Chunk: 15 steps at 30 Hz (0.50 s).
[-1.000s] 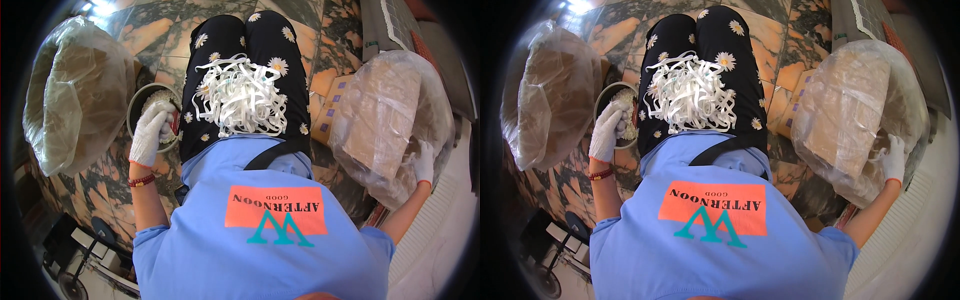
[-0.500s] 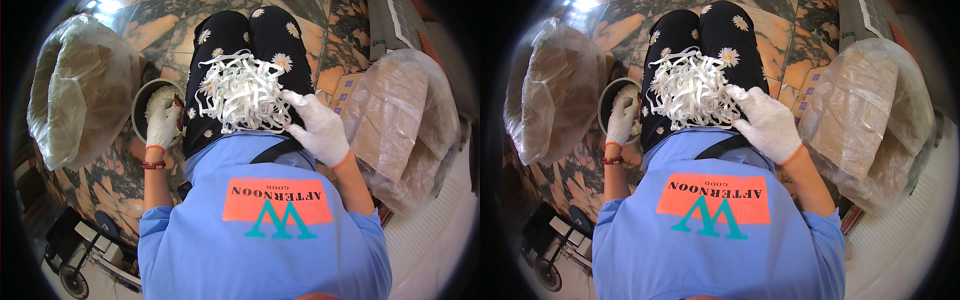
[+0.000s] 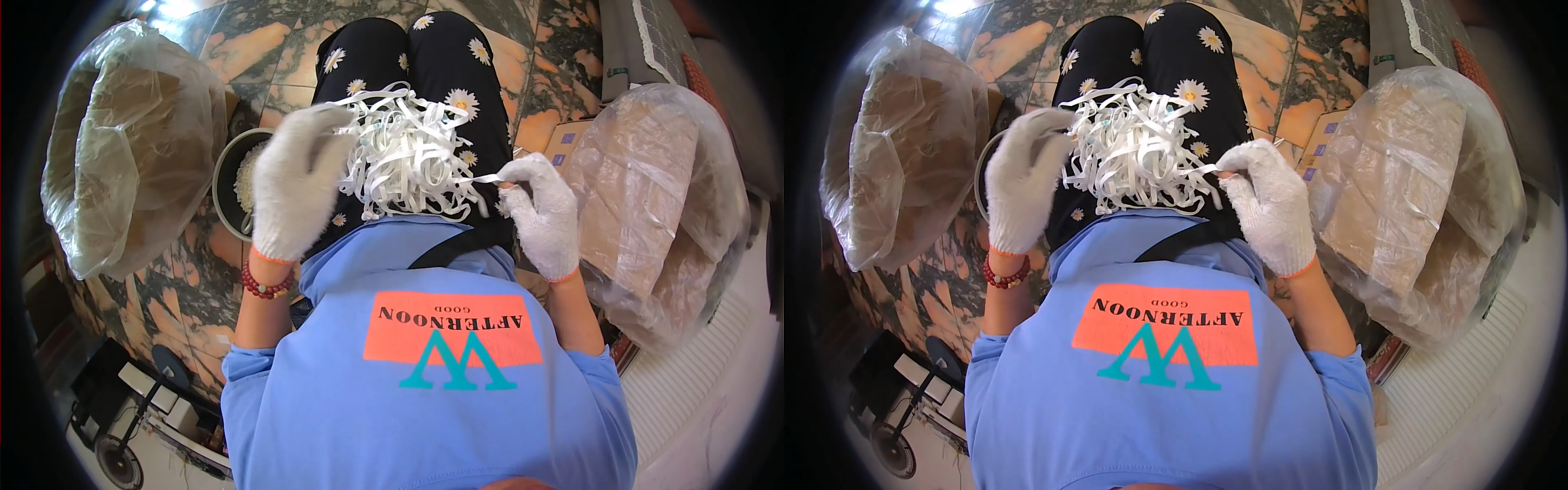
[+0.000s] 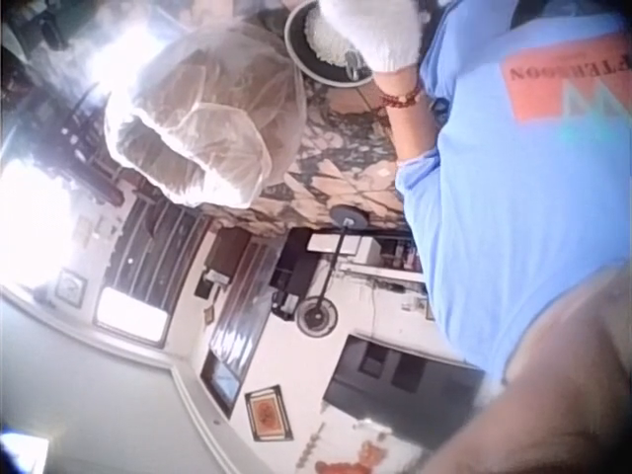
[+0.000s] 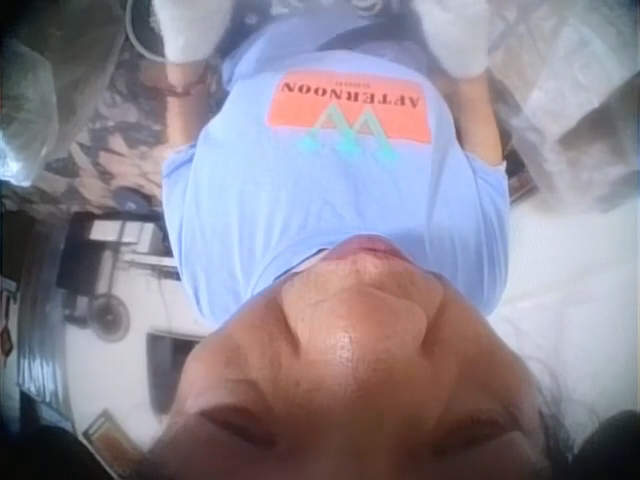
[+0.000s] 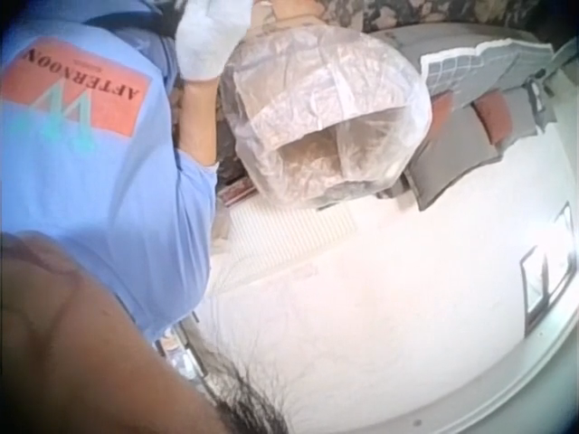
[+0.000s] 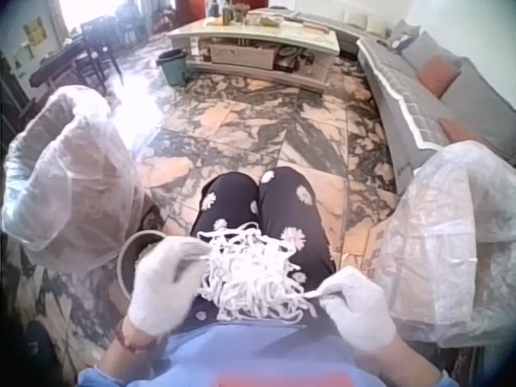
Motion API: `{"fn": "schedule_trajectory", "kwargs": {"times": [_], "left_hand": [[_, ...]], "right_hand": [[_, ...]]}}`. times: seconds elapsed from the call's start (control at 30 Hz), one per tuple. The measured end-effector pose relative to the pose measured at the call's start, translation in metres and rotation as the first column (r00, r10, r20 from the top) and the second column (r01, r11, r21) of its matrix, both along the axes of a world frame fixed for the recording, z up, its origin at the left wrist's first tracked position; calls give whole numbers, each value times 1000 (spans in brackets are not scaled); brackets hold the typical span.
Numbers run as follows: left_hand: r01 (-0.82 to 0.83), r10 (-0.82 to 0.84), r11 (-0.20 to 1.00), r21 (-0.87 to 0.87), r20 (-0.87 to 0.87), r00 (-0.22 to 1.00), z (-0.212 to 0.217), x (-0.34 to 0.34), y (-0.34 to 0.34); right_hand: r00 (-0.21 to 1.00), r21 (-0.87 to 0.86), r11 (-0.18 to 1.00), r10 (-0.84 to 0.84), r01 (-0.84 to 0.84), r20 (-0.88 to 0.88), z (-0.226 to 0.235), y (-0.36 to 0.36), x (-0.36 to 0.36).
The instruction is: The person, wearing gloves, takes long white strips from their lap and ties them into bundles or knots, then places the finished bundles into a container.
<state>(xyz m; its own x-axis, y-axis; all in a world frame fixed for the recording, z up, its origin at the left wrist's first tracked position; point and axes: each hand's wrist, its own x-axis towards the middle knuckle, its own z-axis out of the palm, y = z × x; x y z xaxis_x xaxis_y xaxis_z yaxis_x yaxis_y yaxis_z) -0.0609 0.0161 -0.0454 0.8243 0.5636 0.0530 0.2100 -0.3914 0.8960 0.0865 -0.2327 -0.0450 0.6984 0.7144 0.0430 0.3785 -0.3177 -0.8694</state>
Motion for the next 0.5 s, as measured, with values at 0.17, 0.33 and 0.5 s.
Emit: {"fn": "schedule_trajectory", "kwargs": {"times": [0.17, 0.33, 0.5], "left_hand": [[506, -517, 854, 119, 87, 852, 28, 41, -49], [697, -705, 706, 120, 30, 709, 27, 53, -53], [553, -447, 503, -664, 349, 824, 38, 29, -36]], "right_hand": [[995, -6, 995, 95, -95, 34, 35, 3, -2], [925, 631, 769, 162, 100, -344, 55, -1, 19], [911, 416, 849, -164, 326, -379, 46, -6, 24]]}}
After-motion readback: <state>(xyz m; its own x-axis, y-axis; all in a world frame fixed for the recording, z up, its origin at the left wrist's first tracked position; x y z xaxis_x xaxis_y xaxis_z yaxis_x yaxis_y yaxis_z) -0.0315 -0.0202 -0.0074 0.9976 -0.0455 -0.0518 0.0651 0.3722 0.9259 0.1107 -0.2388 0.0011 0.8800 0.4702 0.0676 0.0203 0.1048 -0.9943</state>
